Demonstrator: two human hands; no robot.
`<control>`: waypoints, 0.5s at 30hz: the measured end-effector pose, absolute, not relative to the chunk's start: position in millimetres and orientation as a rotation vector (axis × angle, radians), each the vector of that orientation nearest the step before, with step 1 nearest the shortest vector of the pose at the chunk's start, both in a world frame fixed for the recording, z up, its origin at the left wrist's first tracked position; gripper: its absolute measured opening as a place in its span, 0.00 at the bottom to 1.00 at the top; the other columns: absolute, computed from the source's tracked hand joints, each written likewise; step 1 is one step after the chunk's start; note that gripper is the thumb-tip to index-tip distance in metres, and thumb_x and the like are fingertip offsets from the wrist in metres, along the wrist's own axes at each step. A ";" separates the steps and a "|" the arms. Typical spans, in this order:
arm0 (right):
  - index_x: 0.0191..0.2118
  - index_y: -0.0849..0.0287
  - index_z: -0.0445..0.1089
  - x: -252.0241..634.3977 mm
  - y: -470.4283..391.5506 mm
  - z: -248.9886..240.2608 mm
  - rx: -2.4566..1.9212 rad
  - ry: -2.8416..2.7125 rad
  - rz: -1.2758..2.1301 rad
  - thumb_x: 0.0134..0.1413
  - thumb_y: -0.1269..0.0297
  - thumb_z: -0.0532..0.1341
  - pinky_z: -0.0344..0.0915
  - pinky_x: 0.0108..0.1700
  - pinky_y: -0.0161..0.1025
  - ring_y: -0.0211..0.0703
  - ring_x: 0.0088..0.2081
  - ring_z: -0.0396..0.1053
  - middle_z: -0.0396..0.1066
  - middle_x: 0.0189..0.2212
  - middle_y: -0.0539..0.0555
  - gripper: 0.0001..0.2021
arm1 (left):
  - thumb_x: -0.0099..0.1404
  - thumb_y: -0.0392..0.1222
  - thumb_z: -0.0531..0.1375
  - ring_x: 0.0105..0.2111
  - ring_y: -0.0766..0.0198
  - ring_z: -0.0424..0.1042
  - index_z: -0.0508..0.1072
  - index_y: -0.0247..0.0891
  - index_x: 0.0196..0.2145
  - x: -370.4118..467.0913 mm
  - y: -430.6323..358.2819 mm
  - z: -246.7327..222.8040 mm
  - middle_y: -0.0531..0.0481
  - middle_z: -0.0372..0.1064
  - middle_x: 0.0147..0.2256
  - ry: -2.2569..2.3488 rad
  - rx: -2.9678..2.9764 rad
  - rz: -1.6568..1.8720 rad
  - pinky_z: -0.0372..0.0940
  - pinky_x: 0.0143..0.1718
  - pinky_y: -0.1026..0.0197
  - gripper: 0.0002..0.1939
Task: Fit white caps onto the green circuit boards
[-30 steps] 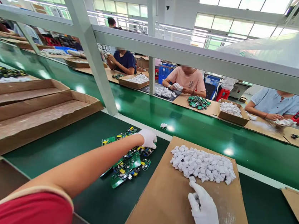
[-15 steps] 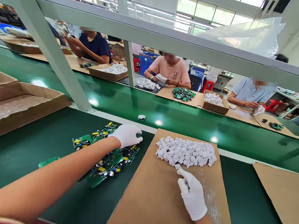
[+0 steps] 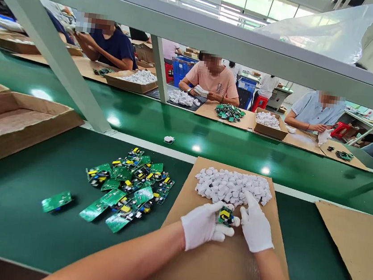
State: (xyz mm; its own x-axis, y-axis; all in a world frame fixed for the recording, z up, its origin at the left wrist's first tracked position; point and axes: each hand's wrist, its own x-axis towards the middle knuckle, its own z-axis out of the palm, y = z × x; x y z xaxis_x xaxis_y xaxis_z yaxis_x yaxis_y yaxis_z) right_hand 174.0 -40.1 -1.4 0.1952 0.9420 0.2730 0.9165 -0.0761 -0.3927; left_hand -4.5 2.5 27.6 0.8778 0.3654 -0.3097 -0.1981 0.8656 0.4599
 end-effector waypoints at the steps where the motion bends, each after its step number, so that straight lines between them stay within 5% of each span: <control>1: 0.59 0.53 0.56 176.7 -35.9 -3.3 -2.021 -1.786 0.004 0.54 0.69 0.51 0.65 0.36 0.37 0.44 0.39 0.70 0.64 0.53 0.55 0.25 | 0.59 0.55 0.54 0.28 0.65 0.72 0.64 0.40 0.42 0.2 -0.6 20.7 0.44 0.69 0.39 0.397 0.393 0.289 0.59 0.24 0.67 0.19; 5: 0.53 0.54 0.63 179.3 -26.8 -12.0 -2.038 -1.785 -0.065 0.53 0.70 0.53 0.63 0.36 0.37 0.45 0.39 0.69 0.65 0.50 0.57 0.21 | 0.59 0.50 0.56 0.30 0.63 0.73 0.62 0.39 0.45 3.1 -5.5 -2.0 0.42 0.68 0.42 0.413 0.385 0.289 0.61 0.27 0.65 0.19; 10: 0.35 0.57 0.70 179.6 -33.0 -12.9 -1.968 -1.627 0.125 0.49 0.67 0.57 0.61 0.34 0.36 0.43 0.34 0.67 0.68 0.38 0.55 0.07 | 0.59 0.46 0.57 0.32 0.62 0.73 0.62 0.38 0.47 -2.2 -5.0 -9.8 0.39 0.67 0.45 0.357 0.434 0.274 0.63 0.31 0.63 0.19; 15: 0.43 0.60 0.65 193.5 -45.5 -5.8 -1.935 -1.520 0.291 0.55 0.60 0.52 0.62 0.26 0.34 0.38 0.24 0.67 0.70 0.27 0.50 0.13 | 0.59 0.45 0.57 0.33 0.62 0.73 0.65 0.38 0.47 -3.7 -1.8 -8.4 0.40 0.67 0.46 0.304 0.410 0.257 0.63 0.32 0.63 0.18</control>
